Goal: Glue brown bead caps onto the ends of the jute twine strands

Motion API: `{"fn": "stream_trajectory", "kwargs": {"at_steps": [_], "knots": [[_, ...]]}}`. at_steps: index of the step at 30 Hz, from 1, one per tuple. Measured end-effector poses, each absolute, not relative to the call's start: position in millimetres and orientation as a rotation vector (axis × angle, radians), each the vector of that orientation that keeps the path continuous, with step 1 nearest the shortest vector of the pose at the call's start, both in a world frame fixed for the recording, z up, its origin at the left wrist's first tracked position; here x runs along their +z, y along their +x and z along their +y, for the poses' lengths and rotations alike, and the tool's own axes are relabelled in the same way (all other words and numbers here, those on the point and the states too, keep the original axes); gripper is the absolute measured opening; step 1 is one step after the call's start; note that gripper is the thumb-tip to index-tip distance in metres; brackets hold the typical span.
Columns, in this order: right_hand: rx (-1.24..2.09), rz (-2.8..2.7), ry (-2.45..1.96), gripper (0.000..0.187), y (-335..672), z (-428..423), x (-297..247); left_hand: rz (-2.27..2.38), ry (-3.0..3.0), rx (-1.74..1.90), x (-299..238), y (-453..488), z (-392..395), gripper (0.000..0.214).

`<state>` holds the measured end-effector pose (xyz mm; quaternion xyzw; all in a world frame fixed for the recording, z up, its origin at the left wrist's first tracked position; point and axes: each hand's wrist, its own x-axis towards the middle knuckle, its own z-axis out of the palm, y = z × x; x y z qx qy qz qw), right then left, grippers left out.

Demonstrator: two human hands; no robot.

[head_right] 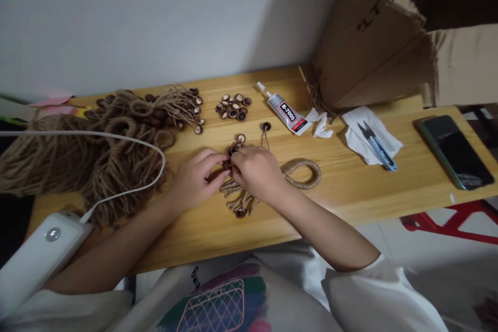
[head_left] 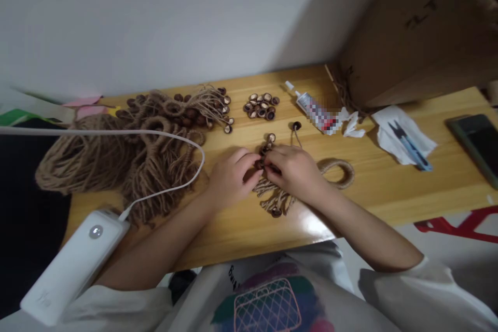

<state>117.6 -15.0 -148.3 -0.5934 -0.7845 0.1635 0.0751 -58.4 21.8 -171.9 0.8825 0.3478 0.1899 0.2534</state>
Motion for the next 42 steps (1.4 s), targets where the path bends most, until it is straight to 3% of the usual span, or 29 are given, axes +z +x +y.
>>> {"fn": "stream_trajectory", "kwargs": {"at_steps": [42], "knots": [[0.460, -2.362, -1.778, 0.015, 117.9, -14.0, -149.9, 0.831, 2.327, 0.601, -180.8, -60.5, 31.5, 0.018]]}}
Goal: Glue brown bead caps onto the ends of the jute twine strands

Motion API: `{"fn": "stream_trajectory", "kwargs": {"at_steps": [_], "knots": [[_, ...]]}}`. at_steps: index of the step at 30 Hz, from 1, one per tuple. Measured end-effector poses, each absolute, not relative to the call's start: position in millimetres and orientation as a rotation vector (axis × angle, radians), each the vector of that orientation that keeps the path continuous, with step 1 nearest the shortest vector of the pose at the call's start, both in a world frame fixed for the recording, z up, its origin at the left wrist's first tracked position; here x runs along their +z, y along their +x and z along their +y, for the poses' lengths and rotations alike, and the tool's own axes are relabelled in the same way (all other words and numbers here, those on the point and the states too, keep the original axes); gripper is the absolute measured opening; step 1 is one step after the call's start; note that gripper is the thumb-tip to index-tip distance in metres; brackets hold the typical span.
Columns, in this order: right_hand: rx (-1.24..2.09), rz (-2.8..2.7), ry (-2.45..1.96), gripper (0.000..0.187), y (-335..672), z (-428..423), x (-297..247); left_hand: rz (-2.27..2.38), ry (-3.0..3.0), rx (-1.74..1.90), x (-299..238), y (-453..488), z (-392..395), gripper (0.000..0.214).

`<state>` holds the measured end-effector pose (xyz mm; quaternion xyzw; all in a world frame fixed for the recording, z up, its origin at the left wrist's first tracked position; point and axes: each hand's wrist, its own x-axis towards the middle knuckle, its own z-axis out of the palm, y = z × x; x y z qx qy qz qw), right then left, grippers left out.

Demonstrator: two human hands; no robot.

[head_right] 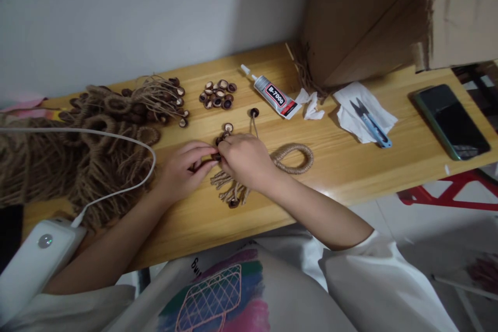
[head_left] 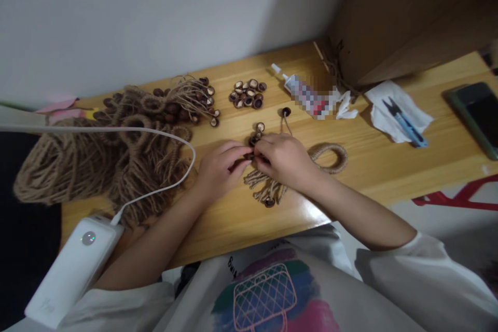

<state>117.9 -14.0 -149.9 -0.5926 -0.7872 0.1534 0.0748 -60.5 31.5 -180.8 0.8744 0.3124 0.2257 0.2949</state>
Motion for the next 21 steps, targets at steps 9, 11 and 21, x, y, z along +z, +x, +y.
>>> {"fn": "stream_trajectory", "kwargs": {"at_steps": [9, 11, 21], "knots": [[0.484, -2.334, -1.782, 0.015, 118.5, -15.5, -144.0, 0.772, 2.246, 0.688, -178.1, -60.4, 34.4, 0.016], [0.470, -2.321, -1.765, 0.015, 119.3, -16.6, -143.4, 0.762, 2.212, 0.696, -177.2, -60.5, 35.8, 0.016], [0.437, -2.315, -1.709, 0.017, 121.3, -18.5, -144.3, 0.745, 2.146, 0.715, -175.1, -60.1, 37.5, 0.016]]}}
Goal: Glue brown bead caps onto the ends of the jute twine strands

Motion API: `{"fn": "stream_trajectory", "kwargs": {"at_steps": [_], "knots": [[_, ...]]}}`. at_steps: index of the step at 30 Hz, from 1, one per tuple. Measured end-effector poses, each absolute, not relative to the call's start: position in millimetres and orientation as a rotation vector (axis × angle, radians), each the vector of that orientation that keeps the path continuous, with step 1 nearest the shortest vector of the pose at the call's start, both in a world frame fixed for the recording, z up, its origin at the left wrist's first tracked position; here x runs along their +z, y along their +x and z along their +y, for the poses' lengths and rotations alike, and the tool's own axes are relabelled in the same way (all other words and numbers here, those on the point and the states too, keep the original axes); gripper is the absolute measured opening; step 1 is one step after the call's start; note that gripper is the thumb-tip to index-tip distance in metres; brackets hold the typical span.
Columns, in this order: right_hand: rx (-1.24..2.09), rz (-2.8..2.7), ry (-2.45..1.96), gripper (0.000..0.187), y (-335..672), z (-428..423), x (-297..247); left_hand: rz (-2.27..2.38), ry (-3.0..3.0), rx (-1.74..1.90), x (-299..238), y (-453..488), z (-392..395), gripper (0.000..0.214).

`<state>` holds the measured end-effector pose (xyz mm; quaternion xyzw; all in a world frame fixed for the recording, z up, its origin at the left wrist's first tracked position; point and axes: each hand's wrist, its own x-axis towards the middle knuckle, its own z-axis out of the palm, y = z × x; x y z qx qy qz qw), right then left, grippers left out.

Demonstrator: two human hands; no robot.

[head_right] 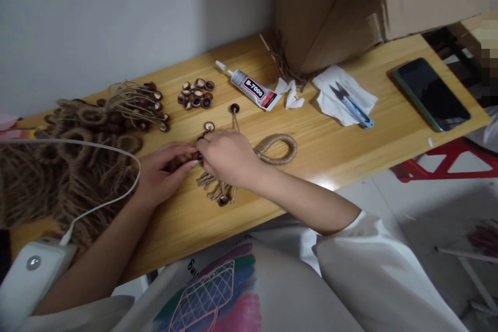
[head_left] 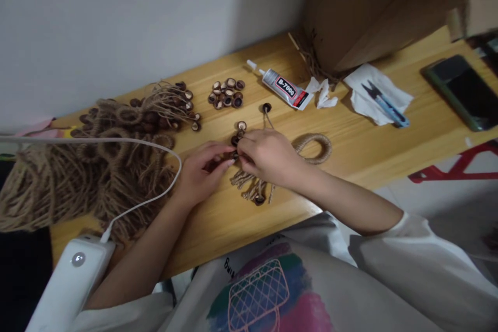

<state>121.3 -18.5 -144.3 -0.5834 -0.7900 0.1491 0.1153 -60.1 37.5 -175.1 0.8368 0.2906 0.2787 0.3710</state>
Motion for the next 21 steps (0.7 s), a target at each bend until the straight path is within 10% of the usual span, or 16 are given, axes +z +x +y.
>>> {"fn": "stream_trajectory", "kwargs": {"at_steps": [21], "knots": [[0.463, -2.350, -1.775, 0.016, 118.7, -15.0, -149.3, 0.784, 2.269, 0.708, -181.2, -58.5, 34.0, 0.016]]}}
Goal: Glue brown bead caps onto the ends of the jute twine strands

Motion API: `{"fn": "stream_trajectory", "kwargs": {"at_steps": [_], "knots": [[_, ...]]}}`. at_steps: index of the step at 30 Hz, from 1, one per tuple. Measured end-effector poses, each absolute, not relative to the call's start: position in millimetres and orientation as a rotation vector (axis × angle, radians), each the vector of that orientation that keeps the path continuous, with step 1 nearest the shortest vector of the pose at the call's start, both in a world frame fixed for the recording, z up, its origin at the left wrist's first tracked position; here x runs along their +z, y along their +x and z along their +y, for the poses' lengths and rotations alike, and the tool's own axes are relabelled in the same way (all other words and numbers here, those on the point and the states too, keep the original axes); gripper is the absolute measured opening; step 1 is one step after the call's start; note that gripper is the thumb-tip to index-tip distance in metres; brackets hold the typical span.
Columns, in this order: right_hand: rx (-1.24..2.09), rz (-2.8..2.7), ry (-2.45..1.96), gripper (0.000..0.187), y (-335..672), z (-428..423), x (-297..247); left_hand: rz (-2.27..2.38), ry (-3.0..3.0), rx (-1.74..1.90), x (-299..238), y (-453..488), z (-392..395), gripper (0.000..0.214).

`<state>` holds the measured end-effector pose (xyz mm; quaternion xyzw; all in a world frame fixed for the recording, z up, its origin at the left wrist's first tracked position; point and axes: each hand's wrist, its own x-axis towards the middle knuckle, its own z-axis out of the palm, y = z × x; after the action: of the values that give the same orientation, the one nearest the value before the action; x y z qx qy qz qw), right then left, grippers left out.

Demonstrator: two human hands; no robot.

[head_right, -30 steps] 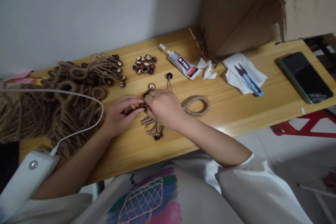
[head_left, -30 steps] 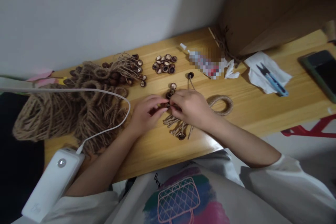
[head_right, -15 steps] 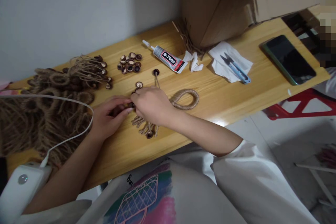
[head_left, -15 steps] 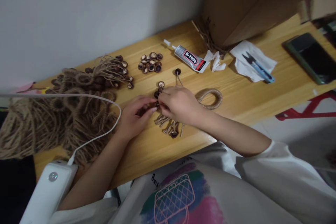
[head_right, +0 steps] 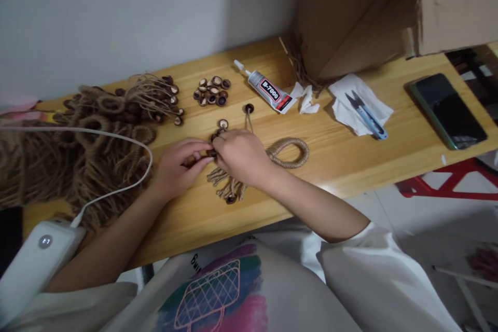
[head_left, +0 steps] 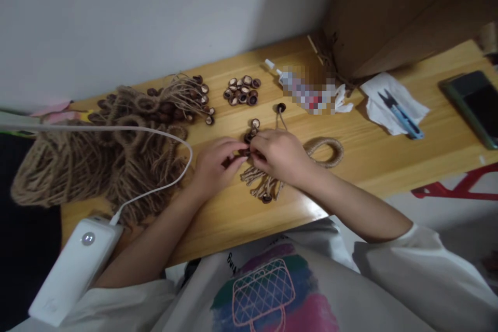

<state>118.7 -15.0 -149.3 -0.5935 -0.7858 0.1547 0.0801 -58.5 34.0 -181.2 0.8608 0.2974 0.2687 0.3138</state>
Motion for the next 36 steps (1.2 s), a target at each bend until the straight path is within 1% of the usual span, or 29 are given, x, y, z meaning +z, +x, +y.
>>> {"fn": "stream_trajectory", "kwargs": {"at_steps": [8, 15, 25, 36], "knots": [[0.460, -2.352, -1.796, 0.013, 116.5, -13.2, -152.5, 0.855, 2.243, 0.665, -183.2, -59.6, 31.3, 0.019], [0.519, -2.337, -1.791, 0.010, 116.6, -11.0, -151.4, 0.870, 2.248, 0.667, -179.9, -58.9, 30.1, 0.018], [0.530, -2.271, -1.670, 0.004, 121.3, -10.7, -158.0, 0.845, 2.272, 0.667, -180.8, -59.9, 30.4, 0.018], [0.630, -2.193, -1.662, 0.005, 122.5, -10.3, -158.6, 0.858, 2.247, 0.672, -181.2, -59.9, 30.0, 0.019]]}}
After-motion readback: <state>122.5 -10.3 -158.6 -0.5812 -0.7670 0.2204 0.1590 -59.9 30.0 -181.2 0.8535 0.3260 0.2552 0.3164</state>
